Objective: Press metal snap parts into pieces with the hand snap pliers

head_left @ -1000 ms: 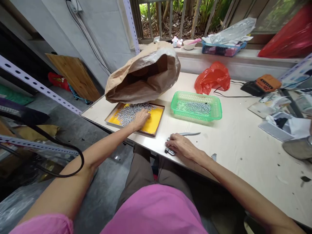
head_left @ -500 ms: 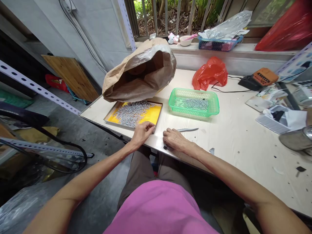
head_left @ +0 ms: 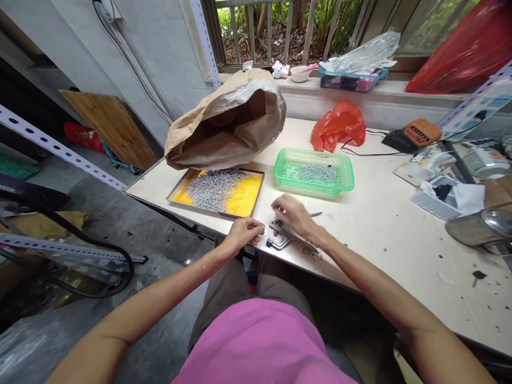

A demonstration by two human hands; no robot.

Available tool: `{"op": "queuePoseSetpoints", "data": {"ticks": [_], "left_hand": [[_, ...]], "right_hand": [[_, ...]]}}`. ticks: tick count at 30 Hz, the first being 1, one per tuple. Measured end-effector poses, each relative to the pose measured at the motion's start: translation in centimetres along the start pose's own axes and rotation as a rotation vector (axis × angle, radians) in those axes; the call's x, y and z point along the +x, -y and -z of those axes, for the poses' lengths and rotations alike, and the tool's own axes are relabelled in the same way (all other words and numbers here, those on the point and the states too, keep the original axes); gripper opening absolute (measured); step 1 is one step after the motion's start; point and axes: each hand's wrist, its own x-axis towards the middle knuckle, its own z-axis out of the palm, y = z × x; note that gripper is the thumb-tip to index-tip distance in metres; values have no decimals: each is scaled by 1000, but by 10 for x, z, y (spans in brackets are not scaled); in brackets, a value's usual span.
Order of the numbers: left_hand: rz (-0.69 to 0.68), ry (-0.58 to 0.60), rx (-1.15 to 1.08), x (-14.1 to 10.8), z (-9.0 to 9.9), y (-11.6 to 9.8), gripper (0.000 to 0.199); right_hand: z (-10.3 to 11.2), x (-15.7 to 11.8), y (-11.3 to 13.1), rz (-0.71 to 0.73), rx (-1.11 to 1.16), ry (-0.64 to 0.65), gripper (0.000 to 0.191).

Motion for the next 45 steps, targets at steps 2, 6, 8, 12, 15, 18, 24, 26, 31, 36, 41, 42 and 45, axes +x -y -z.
{"op": "queuePoseSetpoints", "data": {"ticks": [2, 6, 8, 12, 15, 18, 24, 26, 31, 36, 41, 42, 45], "left_hand": [[18, 31, 15, 3, -5, 1, 13], [59, 47, 134, 12, -15, 1, 11], [87, 55, 187, 16, -18, 0, 14], [121, 110, 226, 21, -18, 0, 22], [141, 123, 257, 22, -17, -1, 23], [152, 127, 271, 22, -18, -2, 22], [196, 129, 304, 20, -21, -4, 30], [211, 129, 330, 20, -21, -7, 32], [240, 174, 392, 19, -21, -16, 27], [228, 194, 414, 19, -21, -19, 26], [239, 183, 431, 19, -23, -18, 33], [237, 180, 432, 18, -23, -18, 32], [226, 174, 427, 18, -23, -18, 28]], "right_hand": [[29, 15, -17, -69, -40, -241, 22], [83, 36, -55, -235, -225, -469, 25], [92, 28, -62, -274, -271, -453, 29], [70, -22, -44, -201, -178, -192, 32], [40, -67, -19, -193, -70, 16, 31], [18, -97, -1, -260, -24, 138, 31], [5, -112, 9, -352, -74, 183, 23], [4, -110, 10, -359, -92, 193, 22], [6, -109, 9, -371, -126, 219, 24], [21, -100, -16, -309, -286, 242, 79], [30, -85, -42, -290, -294, 406, 107], [30, -83, -43, -282, -295, 404, 106], [30, -81, -40, -281, -322, 382, 97]]}}
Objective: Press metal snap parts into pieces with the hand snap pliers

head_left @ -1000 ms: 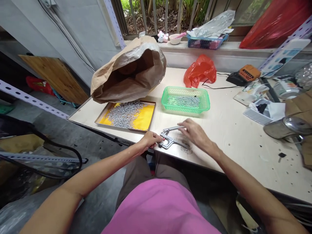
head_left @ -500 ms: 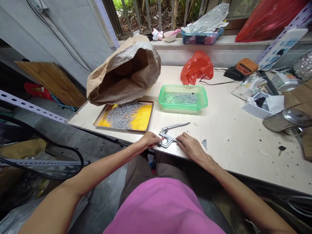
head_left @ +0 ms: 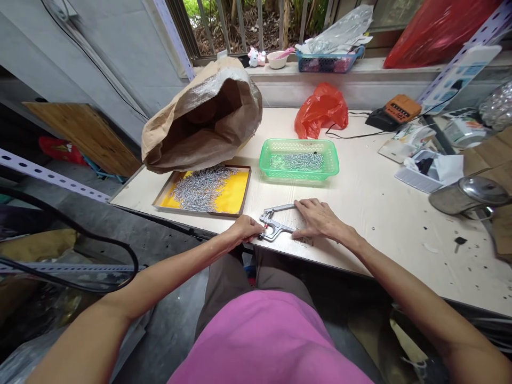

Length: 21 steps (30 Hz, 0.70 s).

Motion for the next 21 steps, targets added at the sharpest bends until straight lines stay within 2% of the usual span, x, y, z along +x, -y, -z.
{"op": "queuePoseSetpoints", "data": {"ticks": [5, 10, 15, 21], "left_hand": [[3, -3, -1, 0, -1, 0, 29], [-15, -1, -18, 0, -2, 3, 22], [-10, 2, -11, 0, -3, 3, 22], [20, 6, -23, 2, -6, 3, 28]], "right_hand": [[0, -6, 6, -9, -18, -32, 85], [-2, -10, 8, -20, -12, -49, 75], [-4, -12, 7, -8, -7, -57, 57], [-5, -16, 4, 15, 15, -110, 63]]}}
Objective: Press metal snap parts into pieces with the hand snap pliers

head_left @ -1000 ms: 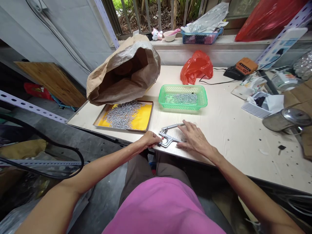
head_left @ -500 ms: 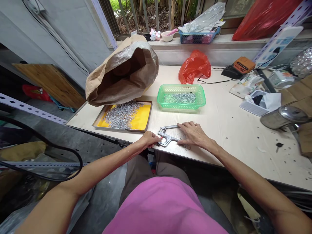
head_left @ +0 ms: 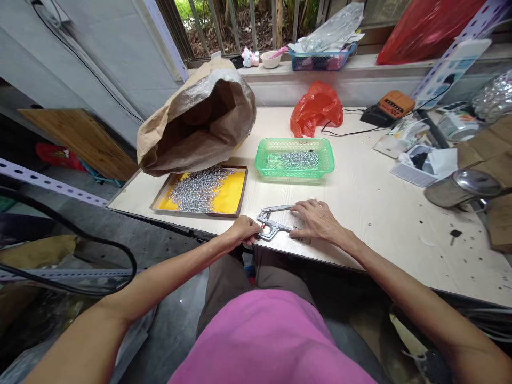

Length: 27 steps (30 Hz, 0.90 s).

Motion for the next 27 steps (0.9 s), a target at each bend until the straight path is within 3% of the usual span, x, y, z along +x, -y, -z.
{"op": "queuePoseSetpoints", "data": {"ticks": [16, 20, 22, 25, 27], "left_hand": [[70, 2, -102, -2, -6, 0, 21], [48, -35, 20, -5, -8, 7, 24], [-82, -187, 235, -9, -12, 10, 23], [-474, -468, 599, -12, -22, 6, 24], [-733, -474, 777, -7, -28, -3, 37]], "right_hand": [[4, -4, 6, -8, 62, -32, 59], [3, -3, 8, -12, 65, -30, 54], [0, -3, 8, -5, 68, -34, 51], [-7, -4, 8, 27, 80, -48, 50], [-10, -4, 7, 41, 87, -65, 53]]}}
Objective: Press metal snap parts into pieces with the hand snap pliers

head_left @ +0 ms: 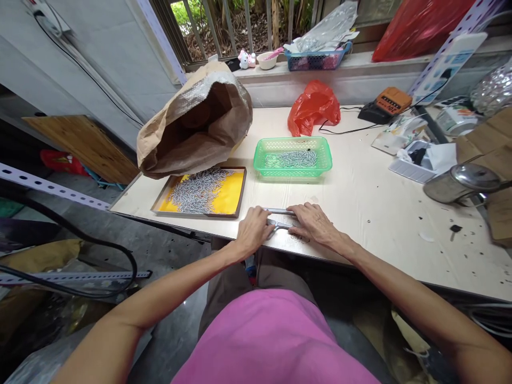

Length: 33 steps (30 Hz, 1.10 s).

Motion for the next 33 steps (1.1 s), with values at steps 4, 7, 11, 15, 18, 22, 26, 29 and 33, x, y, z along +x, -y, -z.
{"op": "queuePoseSetpoints", "data": {"ticks": [4, 7, 11, 15, 18, 22, 26, 29, 33], "left_hand": [[-363, 170, 65, 33, -6, -6, 63], [-430, 296, 102, 50, -9, -3, 66], [-472, 305, 166, 60, -8, 0, 74], [-505, 329, 104, 65, -6, -2, 55], [-482, 323, 17, 61, -7, -3, 38], [-416, 329, -29, 54, -5, -9, 16], [-359, 358, -27, 53, 0, -16, 12], [-346, 300, -16, 44, -3, -16, 16], [-339, 84, -64, 13, -25, -16, 30]], "right_hand": [[-1, -3, -2, -47, 14, 21, 72], [2, -5, -2, -102, -15, 94, 75], [8, -3, -1, -151, -69, 156, 59], [14, 1, 0, -177, -71, 193, 52], [15, -2, 5, -141, -31, 182, 31], [11, -9, 15, -138, -38, 168, 18], [5, -12, 15, -134, -38, 126, 19], [4, -11, 0, -86, -35, 84, 26], [3, -6, -25, -25, -6, 95, 50]]}}
